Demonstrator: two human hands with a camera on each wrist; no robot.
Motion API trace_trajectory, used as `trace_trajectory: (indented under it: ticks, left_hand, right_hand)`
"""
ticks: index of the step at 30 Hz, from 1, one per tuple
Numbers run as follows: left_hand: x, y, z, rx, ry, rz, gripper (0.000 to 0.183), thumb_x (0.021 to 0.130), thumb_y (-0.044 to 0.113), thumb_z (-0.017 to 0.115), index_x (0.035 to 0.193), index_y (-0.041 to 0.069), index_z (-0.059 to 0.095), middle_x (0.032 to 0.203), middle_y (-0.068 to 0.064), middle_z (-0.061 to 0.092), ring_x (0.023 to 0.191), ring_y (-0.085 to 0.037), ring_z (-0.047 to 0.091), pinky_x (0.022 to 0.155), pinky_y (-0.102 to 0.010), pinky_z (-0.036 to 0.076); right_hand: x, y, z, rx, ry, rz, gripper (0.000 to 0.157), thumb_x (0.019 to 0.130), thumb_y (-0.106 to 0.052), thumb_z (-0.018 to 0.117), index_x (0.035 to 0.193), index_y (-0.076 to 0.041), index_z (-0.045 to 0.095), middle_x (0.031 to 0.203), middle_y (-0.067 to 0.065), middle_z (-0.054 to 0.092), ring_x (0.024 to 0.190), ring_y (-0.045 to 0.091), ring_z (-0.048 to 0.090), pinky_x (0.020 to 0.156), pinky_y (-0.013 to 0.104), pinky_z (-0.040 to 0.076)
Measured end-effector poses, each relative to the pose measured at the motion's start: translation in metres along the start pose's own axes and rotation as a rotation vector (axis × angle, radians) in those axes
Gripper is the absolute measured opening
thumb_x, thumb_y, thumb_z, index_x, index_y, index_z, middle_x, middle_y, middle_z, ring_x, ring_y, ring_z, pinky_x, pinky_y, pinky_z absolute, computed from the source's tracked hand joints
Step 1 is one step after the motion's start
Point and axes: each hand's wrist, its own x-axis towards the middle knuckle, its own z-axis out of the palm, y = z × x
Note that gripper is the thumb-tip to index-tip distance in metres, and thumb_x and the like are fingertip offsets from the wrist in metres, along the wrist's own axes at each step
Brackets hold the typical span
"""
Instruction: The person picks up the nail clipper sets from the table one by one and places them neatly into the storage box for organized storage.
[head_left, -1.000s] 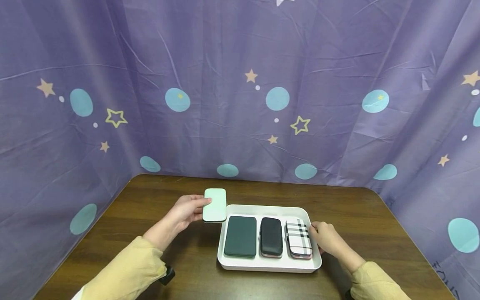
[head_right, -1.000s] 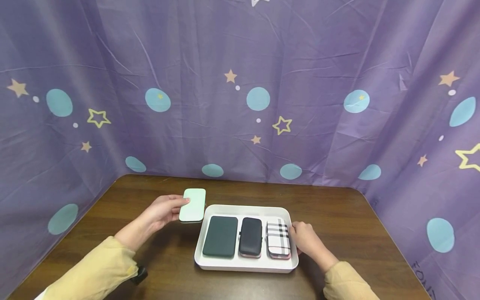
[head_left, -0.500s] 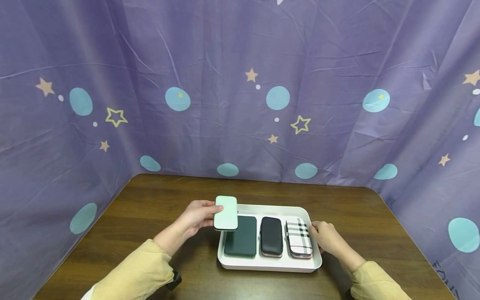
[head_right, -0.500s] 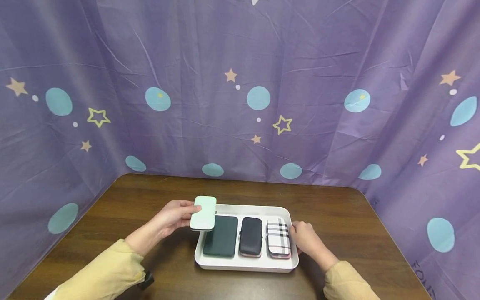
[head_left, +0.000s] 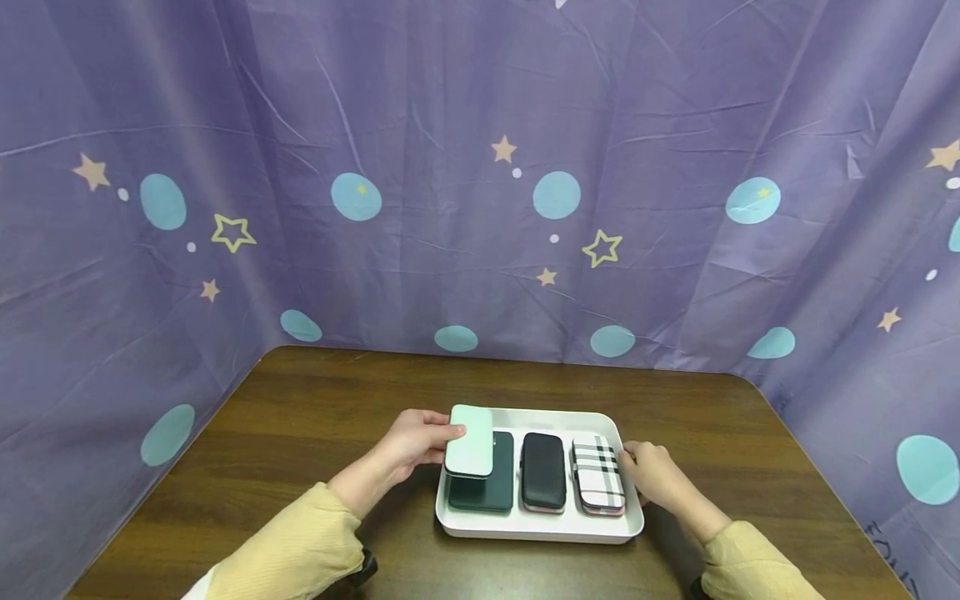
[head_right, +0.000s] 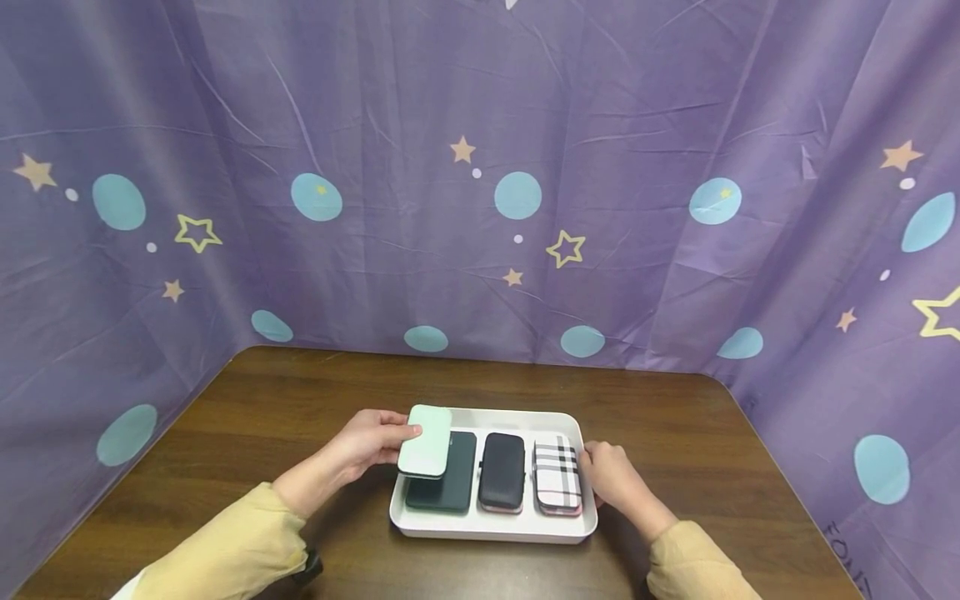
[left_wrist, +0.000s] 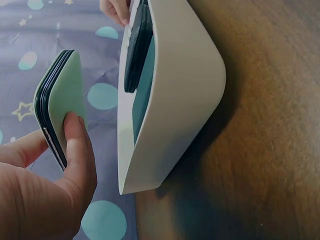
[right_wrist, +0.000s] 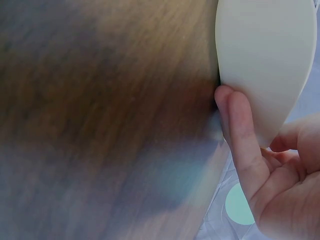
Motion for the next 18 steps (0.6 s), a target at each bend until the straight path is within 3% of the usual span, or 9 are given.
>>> trace_trajectory:
  ticks: [10, 18]
  left_hand:
    - [0.005, -0.009, 0.014, 0.059, -0.016, 0.007, 0.043, 0.081, 0.01, 0.073, 0.113, -0.012, 0.055, 0.086, -0.013, 0.066, 0.065, -0.013, 0.063, 0.059, -0.028, 0.056]
    - [0.008, -0.014, 0.025, 0.142, 0.001, 0.053, 0.039, 0.079, 0.008, 0.074, 0.106, -0.013, 0.057, 0.082, -0.011, 0.067, 0.063, -0.013, 0.063, 0.058, -0.03, 0.057]
  right_hand:
    - [0.001, 0.001, 0.001, -0.001, -0.002, 0.016, 0.027, 0.094, -0.008, 0.046, 0.108, 0.009, 0.061, 0.077, 0.017, 0.063, 0.048, 0.018, 0.06, 0.037, 0.03, 0.049]
    - [0.001, 0.001, 0.0, 0.006, -0.005, 0.014, 0.028, 0.094, -0.008, 0.046, 0.11, 0.01, 0.06, 0.079, 0.018, 0.064, 0.049, 0.019, 0.06, 0.037, 0.03, 0.049]
